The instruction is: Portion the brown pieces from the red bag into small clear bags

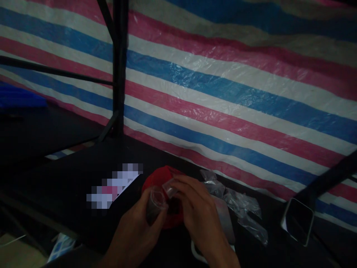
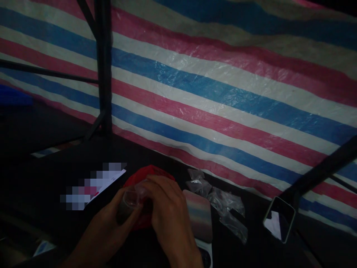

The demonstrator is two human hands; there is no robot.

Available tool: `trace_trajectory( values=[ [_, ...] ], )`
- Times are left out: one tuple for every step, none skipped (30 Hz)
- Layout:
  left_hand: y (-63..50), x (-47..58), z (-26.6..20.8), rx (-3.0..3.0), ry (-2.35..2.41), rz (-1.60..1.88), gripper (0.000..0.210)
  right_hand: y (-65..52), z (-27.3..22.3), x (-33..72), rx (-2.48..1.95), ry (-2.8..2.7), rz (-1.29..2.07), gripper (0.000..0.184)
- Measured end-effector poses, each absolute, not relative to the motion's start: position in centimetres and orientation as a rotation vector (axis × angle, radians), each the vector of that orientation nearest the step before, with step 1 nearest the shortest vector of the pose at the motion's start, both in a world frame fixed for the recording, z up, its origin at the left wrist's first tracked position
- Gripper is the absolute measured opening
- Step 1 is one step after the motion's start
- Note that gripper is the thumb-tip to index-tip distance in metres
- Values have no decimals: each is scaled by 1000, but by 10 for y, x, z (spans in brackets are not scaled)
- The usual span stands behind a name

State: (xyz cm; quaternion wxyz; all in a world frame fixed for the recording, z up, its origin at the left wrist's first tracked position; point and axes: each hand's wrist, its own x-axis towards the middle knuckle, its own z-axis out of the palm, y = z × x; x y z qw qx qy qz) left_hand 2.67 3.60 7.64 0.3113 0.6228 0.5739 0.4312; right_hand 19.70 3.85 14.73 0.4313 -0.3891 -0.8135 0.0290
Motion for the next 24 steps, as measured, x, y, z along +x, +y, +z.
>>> trace_trajectory(
  values=[
    [37, 24, 74, 1617, 1518, 1151, 30, 41, 146, 199, -1030, -1997, 85, 45],
    [37, 20, 72, 1591, 1515, 1182, 31, 43, 144, 201, -1110, -1976, 105, 44],
    [38, 16, 70, 1566, 1502, 1231, 32, 47, 141, 203, -1200, -1971, 131, 42],
    [38, 11, 68, 1546, 1480, 1294, 33, 50, 137, 204, -1287, -1987, 169, 41],
    [38, 6, 67, 1532, 1453, 1361, 34, 53, 134, 205, -1360, -2013, 215, 39],
    [38, 3, 67, 1523, 1429, 1427, 34, 56, 130, 204, -1411, -2035, 265, 37],
    [38, 0, 68, 1516, 1407, 1489, 35, 58, 128, 203, -1440, -2042, 312, 35],
    [38, 0, 70, 1508, 1389, 1545, 36, 59, 126, 200, -1445, -2029, 349, 34],
    [37, 0, 72, 1496, 1374, 1592, 37, 58, 126, 197, -1431, -1992, 372, 32],
    [37, 3, 75, 1477, 1359, 1628, 38, 55, 127, 193, -1401, -1936, 393, 29],
    [36, 6, 78, 1454, 1342, 1648, 39, 51, 129, 188, -1358, -1877, 429, 24],
    [36, 11, 81, 1433, 1320, 1650, 39, 45, 132, 184, -1303, -1823, 494, 19],
    [35, 16, 84, 1419, 1296, 1638, 38, 39, 135, 180, -1242, -1774, 582, 15],
    [35, 20, 86, 1415, 1271, 1608, 37, 31, 137, 176, -1185, -1730, 678, 14],
    [36, 24, 88, 1425, 1241, 1570, 37, 23, 139, 173, -1140, -1694, 768, 17],
    [37, 28, 89, 1455, 1208, 1530, 37, 16, 140, 170, -1117, -1660, 835, 22],
    [38, 31, 89, 1504, 1177, 1496, 37, 10, 138, 169, -1124, -1618, 861, 27],
    [39, 34, 88, 1565, 1154, 1474, 38, 5, 136, 168, -1150, -1570, 855, 29],
    [41, 37, 87, 1634, 1135, 1458, 38, 2, 132, 167, -1182, -1516, 828, 29],
    [42, 40, 86, 1704, 1119, 1449, 39, 0, 128, 168, -1209, -1453, 794, 27],
    [42, 43, 84, 1767, 1106, 1448, 40, -1, 122, 169, -1224, -1384, 756, 24],
    [42, 46, 82, 1825, 1089, 1439, 42, -1, 117, 172, -1227, -1315, 718, 22],
    [41, 50, 80, 1878, 1065, 1424, 45, 0, 112, 176, -1218, -1251, 689, 23],
    [39, 54, 79, 1933, 1037, 1400, 50, 1, 107, 182, -1208, -1193, 666, 25]
  ],
)
